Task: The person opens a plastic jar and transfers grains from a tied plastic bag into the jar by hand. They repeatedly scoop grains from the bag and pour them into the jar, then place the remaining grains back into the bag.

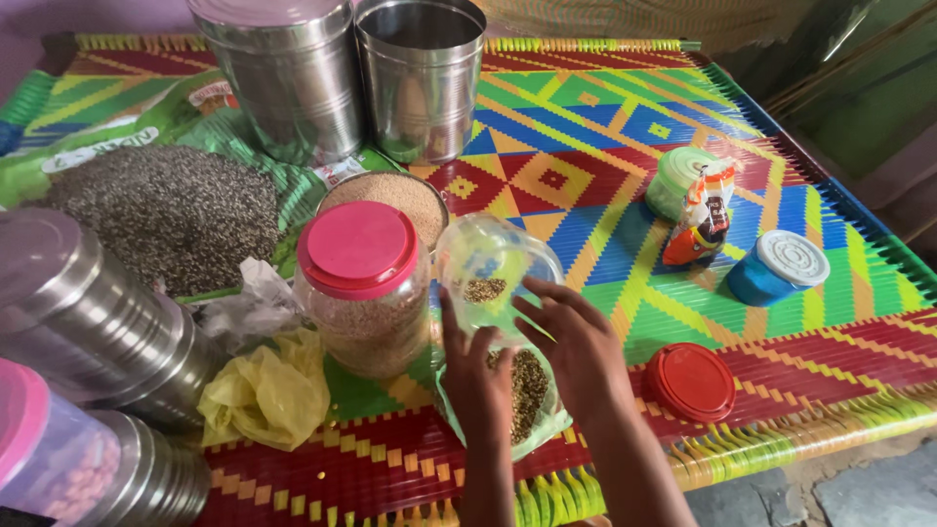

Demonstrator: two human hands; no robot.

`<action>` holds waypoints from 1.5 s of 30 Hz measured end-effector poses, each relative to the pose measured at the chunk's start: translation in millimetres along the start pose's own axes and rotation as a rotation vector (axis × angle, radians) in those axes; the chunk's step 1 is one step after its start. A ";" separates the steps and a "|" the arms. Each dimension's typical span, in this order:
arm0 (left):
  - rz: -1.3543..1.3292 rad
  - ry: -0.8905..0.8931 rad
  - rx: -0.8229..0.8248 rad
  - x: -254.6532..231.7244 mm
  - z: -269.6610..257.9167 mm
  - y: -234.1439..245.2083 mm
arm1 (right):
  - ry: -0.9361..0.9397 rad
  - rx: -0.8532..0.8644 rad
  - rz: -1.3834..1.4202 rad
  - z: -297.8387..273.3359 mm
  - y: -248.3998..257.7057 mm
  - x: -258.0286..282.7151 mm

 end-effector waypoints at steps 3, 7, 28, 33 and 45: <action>-0.035 0.051 -0.009 3.9 7.2 9.9 | 0.083 -0.137 0.036 -36.4 23.7 -21.7; -0.090 -0.077 -0.034 -3.7 9.9 19.2 | 0.018 -0.161 -0.323 -34.6 27.8 -64.0; 0.010 -0.114 0.046 -3.9 24.8 19.9 | 0.344 -0.090 -1.504 -21.5 -30.1 -99.2; 0.015 -0.063 0.075 -1.1 25.8 19.3 | 0.382 -0.079 -1.411 -10.9 -26.4 -99.7; -0.038 -0.105 0.048 1.2 26.9 18.8 | 0.105 -0.161 -1.347 20.6 9.2 -124.6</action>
Point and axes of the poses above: each hand's wrist, its own z-axis towards the middle knuckle, its own y-axis out of the back of the hand, x = y × z, the point moved 2 cm from there along z, towards the middle knuckle, and after that the axes turned 5 degrees about -z, right-handed, at the moved point
